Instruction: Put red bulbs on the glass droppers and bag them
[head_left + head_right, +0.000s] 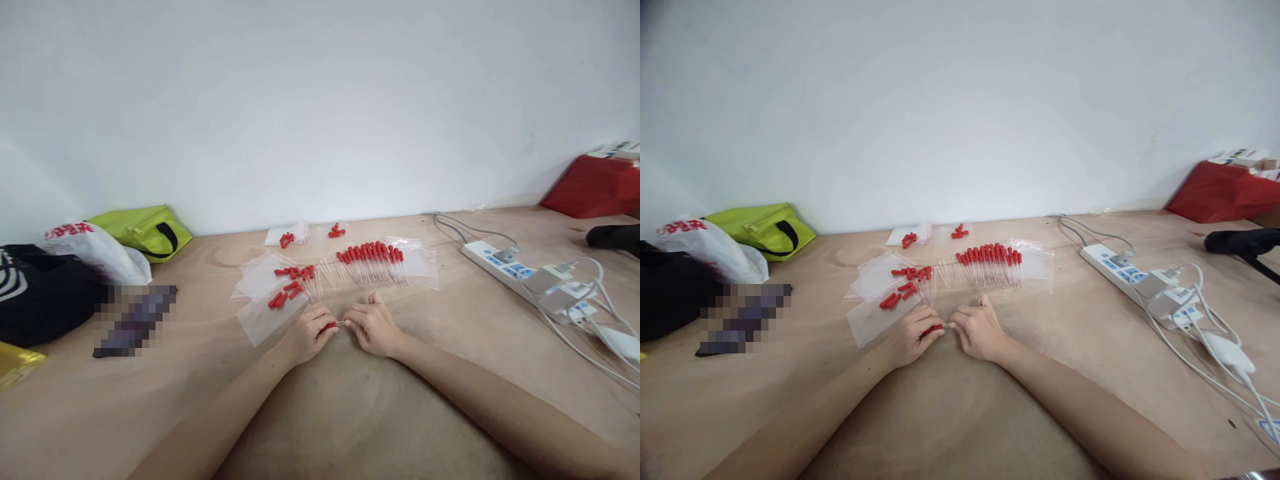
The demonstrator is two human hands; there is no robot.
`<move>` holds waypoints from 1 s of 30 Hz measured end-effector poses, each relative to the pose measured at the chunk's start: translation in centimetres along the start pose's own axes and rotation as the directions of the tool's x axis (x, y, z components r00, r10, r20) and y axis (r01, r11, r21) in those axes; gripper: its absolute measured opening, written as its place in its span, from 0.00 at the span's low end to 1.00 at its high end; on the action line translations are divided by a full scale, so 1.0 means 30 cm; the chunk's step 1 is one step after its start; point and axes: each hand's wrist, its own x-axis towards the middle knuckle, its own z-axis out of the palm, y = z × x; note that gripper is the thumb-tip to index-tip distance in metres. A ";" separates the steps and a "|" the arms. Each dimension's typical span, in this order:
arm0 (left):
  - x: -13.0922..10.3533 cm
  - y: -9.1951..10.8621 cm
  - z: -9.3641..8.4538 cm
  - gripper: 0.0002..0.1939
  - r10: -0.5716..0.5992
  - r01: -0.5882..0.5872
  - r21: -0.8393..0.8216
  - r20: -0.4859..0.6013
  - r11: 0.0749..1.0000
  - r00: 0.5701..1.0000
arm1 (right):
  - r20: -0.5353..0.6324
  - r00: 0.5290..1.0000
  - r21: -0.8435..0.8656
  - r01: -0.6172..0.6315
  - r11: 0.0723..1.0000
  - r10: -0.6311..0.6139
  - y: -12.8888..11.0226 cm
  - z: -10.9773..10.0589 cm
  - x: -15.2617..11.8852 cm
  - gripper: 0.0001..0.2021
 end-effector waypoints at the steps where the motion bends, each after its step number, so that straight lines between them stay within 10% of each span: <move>1: 0.000 -0.001 0.001 0.09 0.007 -0.007 0.000 0.002 1.000 1.000 | 0.011 1.000 0.008 0.001 1.000 -0.001 0.001 0.002 0.001 0.12; 11: -0.010 -0.051 0.014 0.09 -0.107 0.105 -0.027 -0.148 0.994 0.983 | 0.004 0.999 -0.158 0.048 0.986 -0.048 0.015 -0.034 0.022 0.11; 14: -0.013 -0.050 0.009 0.18 -0.172 0.178 0.007 -0.207 0.984 0.963 | -0.113 0.989 -0.187 -0.117 0.975 0.097 0.071 -0.051 0.021 0.12; 22: -0.014 -0.042 0.019 0.13 -0.168 0.168 -0.005 -0.100 0.986 0.981 | -0.431 0.546 -0.003 -0.797 0.604 0.719 0.342 -0.096 0.050 0.14; 30: -0.012 -0.040 0.014 0.10 -0.184 0.183 -0.013 -0.069 0.983 0.981 | -0.350 0.468 0.031 -0.860 0.509 0.812 0.378 -0.086 0.071 0.14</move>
